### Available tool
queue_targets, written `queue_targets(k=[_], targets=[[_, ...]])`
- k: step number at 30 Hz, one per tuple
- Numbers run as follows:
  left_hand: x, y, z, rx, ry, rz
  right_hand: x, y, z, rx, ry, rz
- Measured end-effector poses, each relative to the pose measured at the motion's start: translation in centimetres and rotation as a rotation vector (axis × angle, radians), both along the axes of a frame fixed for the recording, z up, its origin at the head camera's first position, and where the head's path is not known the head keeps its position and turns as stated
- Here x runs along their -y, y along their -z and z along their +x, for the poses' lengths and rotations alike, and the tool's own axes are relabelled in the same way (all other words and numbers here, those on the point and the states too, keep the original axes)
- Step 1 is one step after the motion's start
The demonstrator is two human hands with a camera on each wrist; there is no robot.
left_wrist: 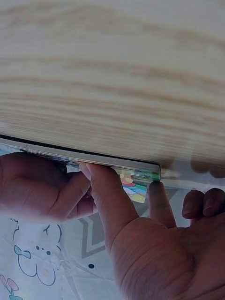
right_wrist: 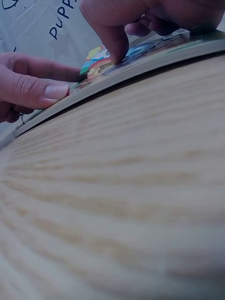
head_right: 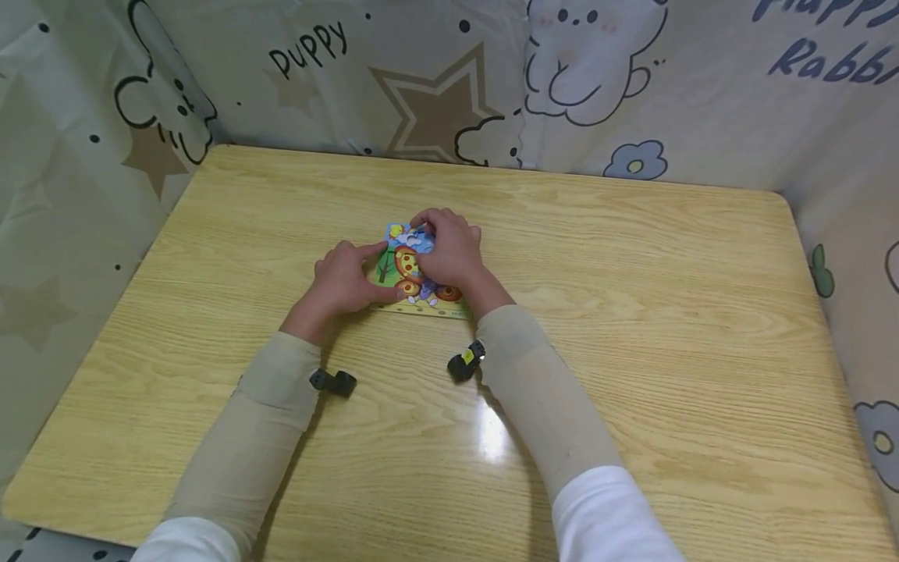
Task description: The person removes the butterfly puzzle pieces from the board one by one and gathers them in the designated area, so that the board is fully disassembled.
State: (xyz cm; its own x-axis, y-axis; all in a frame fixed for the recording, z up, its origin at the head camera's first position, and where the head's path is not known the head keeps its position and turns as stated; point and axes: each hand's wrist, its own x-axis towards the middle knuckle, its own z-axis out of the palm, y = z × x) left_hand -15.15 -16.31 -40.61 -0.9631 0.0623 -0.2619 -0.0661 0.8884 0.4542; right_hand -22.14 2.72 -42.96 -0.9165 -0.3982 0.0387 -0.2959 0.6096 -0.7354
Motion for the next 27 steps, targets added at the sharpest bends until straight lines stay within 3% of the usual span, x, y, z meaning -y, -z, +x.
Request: queue_targets(k=[5,11,27], targets=[[-0.01,-0.06,-0.02,0.008,-0.001,0.000,-0.22,0.19,-0.04,-0.009,-0.001,-0.076],[-0.04,-0.04,-0.14,0.014,-0.008,0.003,-0.38,0.35,-0.01,-0.018,0.012,-0.095],[0.03,0.00,-0.01,-0.001,-0.005,0.032,-0.07,0.26,-0.04,-0.029,-0.004,0.085]])
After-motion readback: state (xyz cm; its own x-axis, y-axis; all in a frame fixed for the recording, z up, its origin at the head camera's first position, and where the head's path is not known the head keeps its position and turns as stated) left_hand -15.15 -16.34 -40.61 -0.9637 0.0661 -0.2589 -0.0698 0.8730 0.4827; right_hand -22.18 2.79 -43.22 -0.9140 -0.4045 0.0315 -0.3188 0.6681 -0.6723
